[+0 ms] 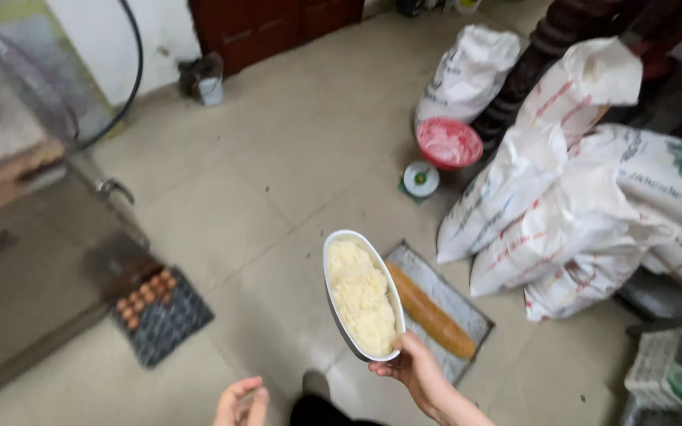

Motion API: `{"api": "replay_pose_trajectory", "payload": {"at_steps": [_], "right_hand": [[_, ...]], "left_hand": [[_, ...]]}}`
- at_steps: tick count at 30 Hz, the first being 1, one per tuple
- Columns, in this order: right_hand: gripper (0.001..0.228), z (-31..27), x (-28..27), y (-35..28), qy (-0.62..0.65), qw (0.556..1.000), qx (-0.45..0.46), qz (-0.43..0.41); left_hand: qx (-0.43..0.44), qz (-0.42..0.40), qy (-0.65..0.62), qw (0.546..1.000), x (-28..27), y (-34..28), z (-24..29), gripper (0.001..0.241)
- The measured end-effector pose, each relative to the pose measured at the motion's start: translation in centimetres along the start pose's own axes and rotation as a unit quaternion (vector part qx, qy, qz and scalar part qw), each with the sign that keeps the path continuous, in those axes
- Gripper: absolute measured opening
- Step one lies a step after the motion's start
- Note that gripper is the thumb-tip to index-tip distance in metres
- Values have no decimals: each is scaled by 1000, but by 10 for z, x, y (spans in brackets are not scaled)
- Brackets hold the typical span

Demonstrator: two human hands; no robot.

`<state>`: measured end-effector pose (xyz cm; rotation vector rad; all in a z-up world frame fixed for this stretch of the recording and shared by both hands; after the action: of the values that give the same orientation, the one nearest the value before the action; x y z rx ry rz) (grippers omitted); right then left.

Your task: Preparing a container of ingredients and shaving meat from a vertical rotisserie for service.

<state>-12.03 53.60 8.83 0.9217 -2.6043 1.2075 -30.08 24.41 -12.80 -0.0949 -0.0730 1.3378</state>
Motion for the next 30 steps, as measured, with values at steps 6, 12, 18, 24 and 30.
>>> {"api": "replay_pose_trajectory", "payload": {"at_steps": [6, 12, 18, 24, 30], "right_hand": [[35, -137, 61, 116, 23, 997, -62, 38], [44, -225, 152, 198, 58, 994, -91, 25], [30, -281, 188, 309, 76, 992, -88, 38], [41, -368, 211, 398, 148, 977, -128, 84], [54, -457, 202, 487, 219, 945, -199, 136]], "left_hand": [[-16, -61, 6, 998, 91, 142, 43, 37], [42, -34, 45, 997, 126, 312, 30, 46], [59, -172, 65, 981, 202, 510, 58, 42], [95, -320, 58, 941, 368, 700, 119, 38], [93, -426, 72, 897, 497, 815, 129, 35]]}}
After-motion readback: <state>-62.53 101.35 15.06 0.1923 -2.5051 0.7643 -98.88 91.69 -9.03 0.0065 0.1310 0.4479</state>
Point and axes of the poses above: each hand's wrist, its own y-axis towards the middle knuckle, its own x-axis out of the palm, z = x × y, the point moved 7 cm from there along y, towards the middle knuckle, and after that the axes turned 1 degree about x, right-handed, at the moved point
